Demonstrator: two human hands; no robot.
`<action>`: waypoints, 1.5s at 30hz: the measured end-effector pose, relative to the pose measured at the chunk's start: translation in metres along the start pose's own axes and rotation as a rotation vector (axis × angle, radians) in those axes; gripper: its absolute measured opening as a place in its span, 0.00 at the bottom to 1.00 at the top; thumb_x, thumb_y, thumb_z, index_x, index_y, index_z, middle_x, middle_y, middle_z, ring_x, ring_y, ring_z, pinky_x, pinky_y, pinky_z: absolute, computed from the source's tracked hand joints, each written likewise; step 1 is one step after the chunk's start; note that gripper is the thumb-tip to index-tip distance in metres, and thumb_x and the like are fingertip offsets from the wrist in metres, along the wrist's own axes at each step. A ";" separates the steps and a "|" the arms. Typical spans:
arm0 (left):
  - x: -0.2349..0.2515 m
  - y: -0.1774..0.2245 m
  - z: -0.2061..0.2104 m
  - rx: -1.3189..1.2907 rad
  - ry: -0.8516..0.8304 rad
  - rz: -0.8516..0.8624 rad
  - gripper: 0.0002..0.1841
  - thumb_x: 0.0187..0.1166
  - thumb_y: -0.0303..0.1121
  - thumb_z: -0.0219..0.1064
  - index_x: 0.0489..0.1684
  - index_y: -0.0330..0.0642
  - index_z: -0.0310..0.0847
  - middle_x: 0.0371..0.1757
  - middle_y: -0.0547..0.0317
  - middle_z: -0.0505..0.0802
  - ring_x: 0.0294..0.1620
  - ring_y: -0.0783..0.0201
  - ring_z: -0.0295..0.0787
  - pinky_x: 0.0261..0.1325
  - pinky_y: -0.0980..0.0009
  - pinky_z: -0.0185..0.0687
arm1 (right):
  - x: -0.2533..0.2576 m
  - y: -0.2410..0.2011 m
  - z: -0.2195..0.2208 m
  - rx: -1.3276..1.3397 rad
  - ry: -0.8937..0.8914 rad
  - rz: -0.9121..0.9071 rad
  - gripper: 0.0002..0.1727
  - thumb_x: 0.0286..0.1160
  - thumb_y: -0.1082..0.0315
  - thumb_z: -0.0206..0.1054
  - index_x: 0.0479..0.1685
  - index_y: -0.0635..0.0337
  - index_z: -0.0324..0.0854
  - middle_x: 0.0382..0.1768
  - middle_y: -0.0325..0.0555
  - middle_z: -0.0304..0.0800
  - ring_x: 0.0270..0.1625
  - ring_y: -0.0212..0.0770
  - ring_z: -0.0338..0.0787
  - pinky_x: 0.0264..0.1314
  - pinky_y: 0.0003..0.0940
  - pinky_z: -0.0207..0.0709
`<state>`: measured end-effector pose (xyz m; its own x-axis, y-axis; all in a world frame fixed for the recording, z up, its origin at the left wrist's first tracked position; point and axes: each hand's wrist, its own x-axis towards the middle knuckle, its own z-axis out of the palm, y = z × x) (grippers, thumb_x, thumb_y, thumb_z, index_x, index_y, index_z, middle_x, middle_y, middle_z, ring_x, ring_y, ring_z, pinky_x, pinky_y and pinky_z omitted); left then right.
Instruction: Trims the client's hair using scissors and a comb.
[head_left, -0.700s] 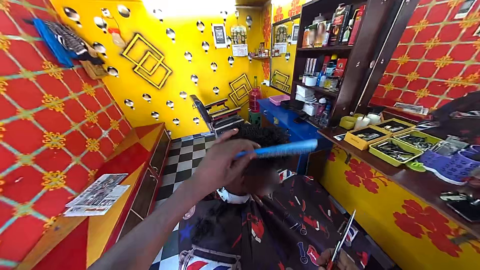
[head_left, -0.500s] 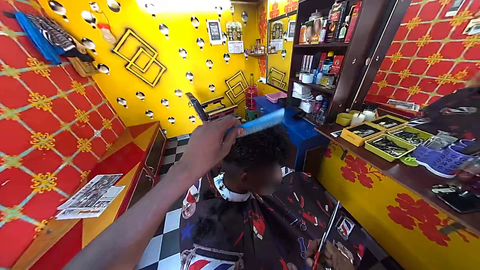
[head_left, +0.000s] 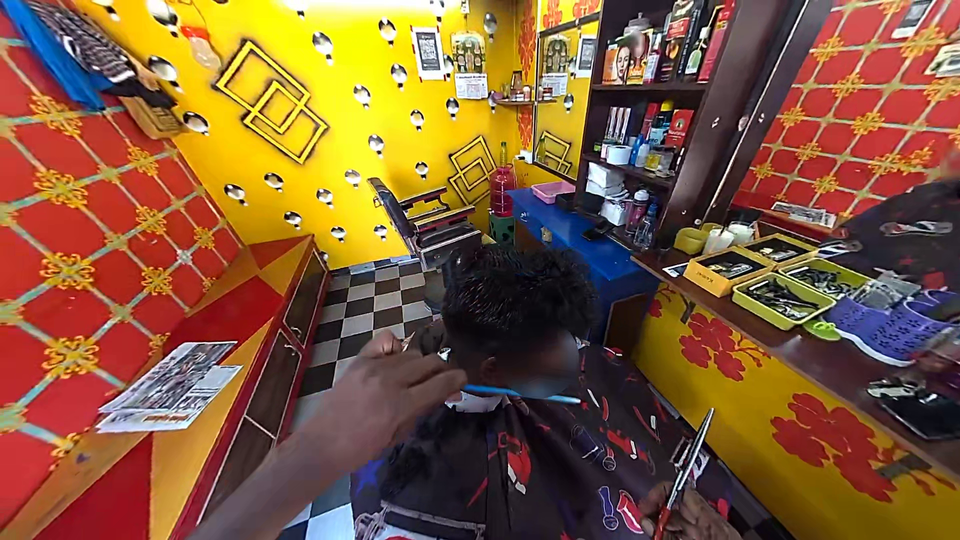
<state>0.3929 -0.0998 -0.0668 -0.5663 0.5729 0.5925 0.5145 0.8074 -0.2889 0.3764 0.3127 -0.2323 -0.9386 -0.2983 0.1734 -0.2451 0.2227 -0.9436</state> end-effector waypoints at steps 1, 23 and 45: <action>-0.004 0.005 0.004 0.000 -0.007 -0.043 0.16 0.94 0.47 0.49 0.51 0.59 0.87 0.40 0.71 0.94 0.34 0.69 0.85 0.42 0.64 0.71 | 0.008 -0.001 -0.006 -0.025 0.001 0.000 0.15 0.68 0.78 0.74 0.54 0.70 0.81 0.44 0.49 0.94 0.43 0.41 0.95 0.49 0.40 0.91; 0.021 -0.009 0.036 0.116 0.309 -0.208 0.15 0.85 0.47 0.64 0.59 0.54 0.89 0.52 0.62 0.92 0.44 0.63 0.84 0.47 0.61 0.69 | 0.177 -0.100 -0.017 -1.382 0.263 -0.790 0.20 0.58 0.84 0.77 0.50 0.55 0.90 0.45 0.45 0.96 0.49 0.49 0.95 0.58 0.47 0.83; 0.028 -0.015 0.031 0.144 0.312 -0.094 0.13 0.87 0.43 0.65 0.63 0.55 0.87 0.53 0.62 0.91 0.48 0.64 0.83 0.53 0.61 0.67 | 0.185 -0.116 0.005 -1.403 0.223 -0.787 0.27 0.50 0.64 0.89 0.54 0.56 0.88 0.49 0.47 0.91 0.54 0.52 0.89 0.50 0.50 0.79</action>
<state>0.3492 -0.0918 -0.0697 -0.3711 0.4427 0.8163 0.3614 0.8786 -0.3121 0.2326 0.2273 -0.0925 -0.4651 -0.6358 0.6159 -0.5547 0.7516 0.3570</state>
